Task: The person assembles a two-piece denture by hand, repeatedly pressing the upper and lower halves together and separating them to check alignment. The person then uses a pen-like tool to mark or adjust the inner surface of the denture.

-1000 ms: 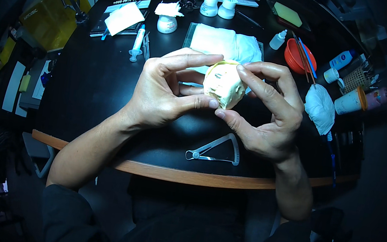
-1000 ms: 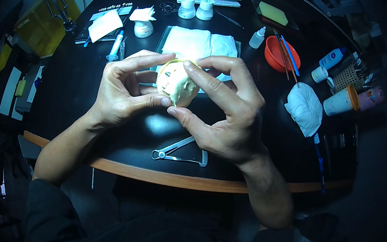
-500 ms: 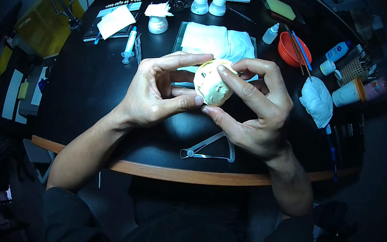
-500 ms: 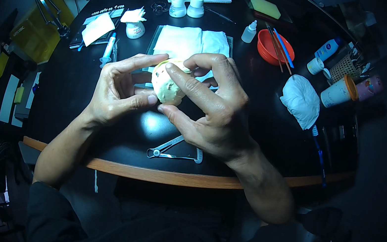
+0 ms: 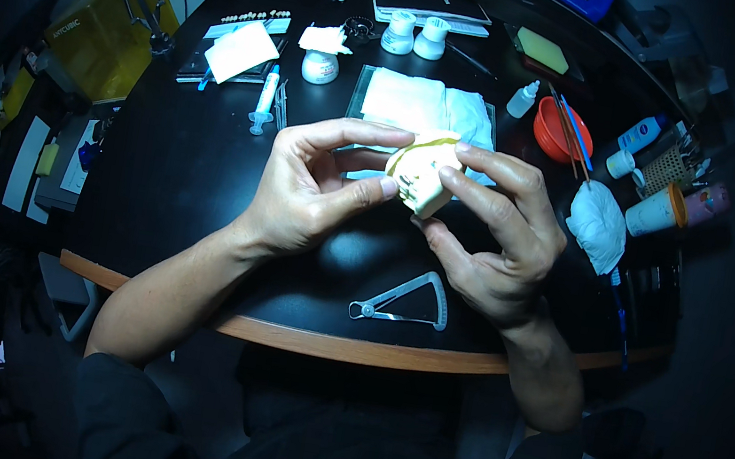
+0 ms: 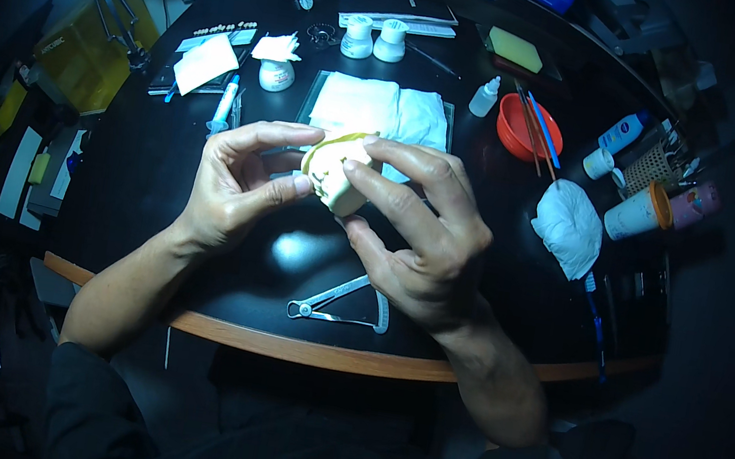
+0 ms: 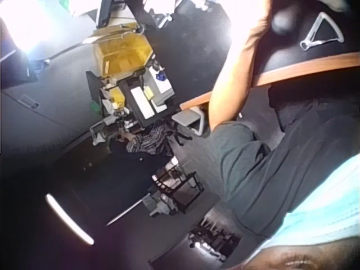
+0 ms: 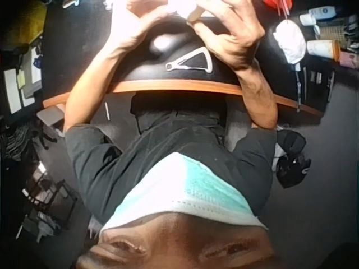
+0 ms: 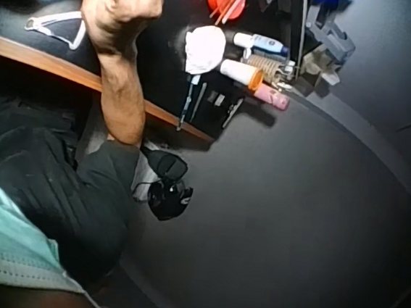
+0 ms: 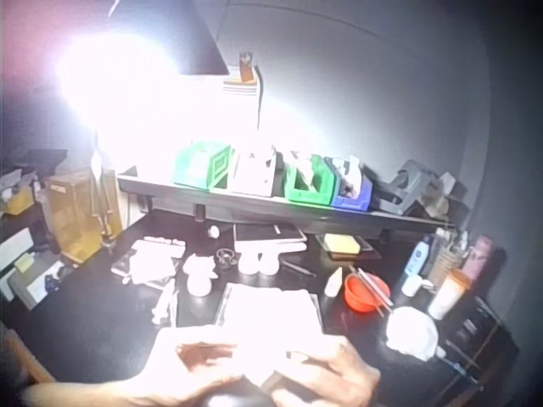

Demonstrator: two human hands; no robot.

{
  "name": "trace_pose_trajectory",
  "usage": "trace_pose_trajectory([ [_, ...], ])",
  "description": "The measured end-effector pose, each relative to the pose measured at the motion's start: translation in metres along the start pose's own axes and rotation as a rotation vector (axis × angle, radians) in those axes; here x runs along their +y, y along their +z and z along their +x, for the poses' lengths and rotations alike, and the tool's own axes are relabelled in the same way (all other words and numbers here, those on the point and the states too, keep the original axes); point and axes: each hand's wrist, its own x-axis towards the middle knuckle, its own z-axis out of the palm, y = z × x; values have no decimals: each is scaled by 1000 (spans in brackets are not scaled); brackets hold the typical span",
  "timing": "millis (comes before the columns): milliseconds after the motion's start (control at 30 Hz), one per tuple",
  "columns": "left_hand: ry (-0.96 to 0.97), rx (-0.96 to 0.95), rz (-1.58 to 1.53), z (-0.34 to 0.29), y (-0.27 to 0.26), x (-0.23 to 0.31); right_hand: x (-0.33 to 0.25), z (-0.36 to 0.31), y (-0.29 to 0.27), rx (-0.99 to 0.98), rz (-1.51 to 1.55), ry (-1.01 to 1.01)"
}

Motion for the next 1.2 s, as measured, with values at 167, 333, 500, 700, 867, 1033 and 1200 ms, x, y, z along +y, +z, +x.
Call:
trace_pose_trajectory([
  [167,140,-77,9,2,-1,-2,-1,-5,-2,5,-33,-84],
  [333,162,-110,3,2,-4,-2,-2,-7,4,45,-35,-120],
  [500,167,-95,8,3,-4,-1,-1,-7,4,56,-52,-142],
  [700,180,-69,79,4,-3,-1,2,-7,3,22,-7,-48],
  [867,103,-53,42,2,-1,2,4,-6,4,31,51,-8],
  [1033,-6,-47,-17,1,-2,3,5,-4,4,13,73,-30],
  [1200,-123,-46,-94,2,-2,3,1,-3,-1,-20,70,21],
])
